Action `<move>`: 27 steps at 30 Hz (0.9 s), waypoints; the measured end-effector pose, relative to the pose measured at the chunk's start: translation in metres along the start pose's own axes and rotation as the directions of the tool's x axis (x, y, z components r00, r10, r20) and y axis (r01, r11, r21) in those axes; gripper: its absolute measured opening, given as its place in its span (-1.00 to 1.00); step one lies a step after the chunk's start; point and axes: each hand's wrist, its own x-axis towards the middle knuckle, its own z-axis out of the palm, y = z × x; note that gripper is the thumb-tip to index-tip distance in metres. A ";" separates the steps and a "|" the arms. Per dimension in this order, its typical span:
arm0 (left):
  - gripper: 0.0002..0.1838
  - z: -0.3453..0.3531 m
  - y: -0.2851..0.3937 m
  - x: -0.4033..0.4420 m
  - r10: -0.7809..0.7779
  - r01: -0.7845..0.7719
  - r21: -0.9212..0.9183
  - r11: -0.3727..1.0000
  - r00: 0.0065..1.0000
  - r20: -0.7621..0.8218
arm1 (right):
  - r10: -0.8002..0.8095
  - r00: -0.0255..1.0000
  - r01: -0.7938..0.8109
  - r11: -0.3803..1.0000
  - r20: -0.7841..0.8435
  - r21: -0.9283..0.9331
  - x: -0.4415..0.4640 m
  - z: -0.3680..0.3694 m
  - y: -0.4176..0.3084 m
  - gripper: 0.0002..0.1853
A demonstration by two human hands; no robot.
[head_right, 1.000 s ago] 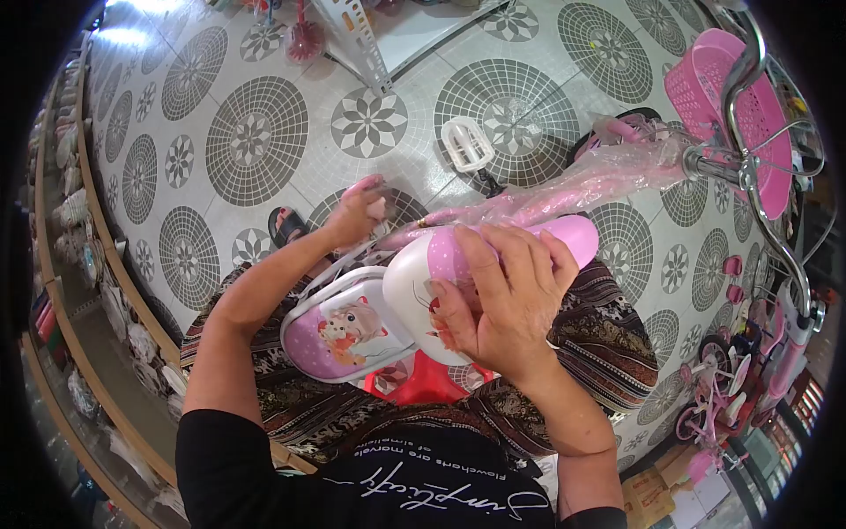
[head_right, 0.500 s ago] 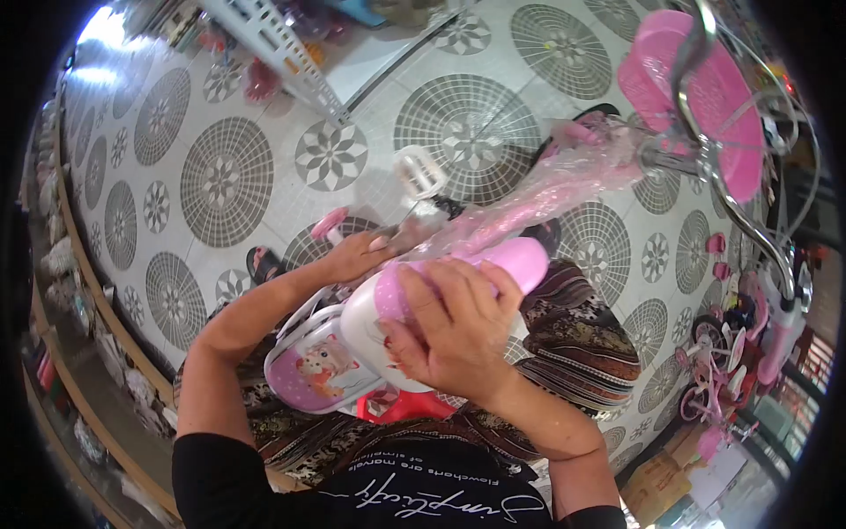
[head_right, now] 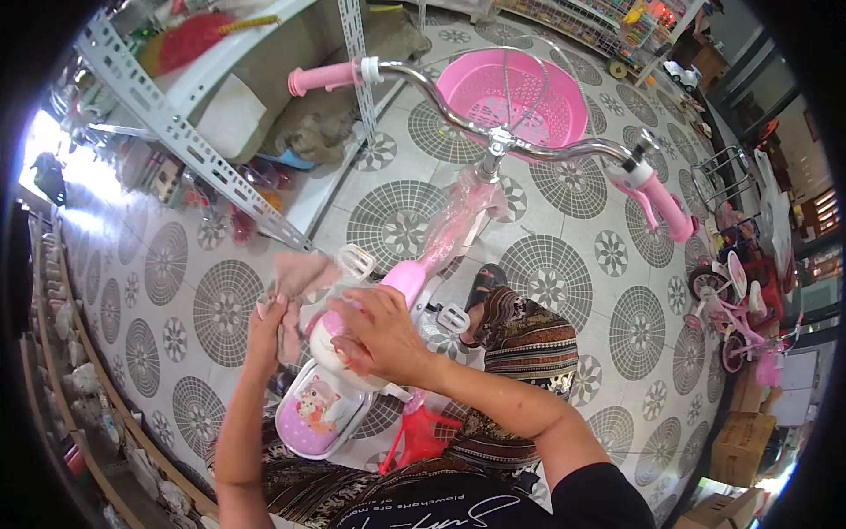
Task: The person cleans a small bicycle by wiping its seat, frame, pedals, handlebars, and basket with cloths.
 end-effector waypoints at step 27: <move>-0.49 0.079 -0.079 -0.032 0.722 -0.571 0.493 0.656 0.666 -0.189 | 0.200 0.978 -0.204 0.892 0.052 0.403 -0.144 0.031 -0.047 -0.36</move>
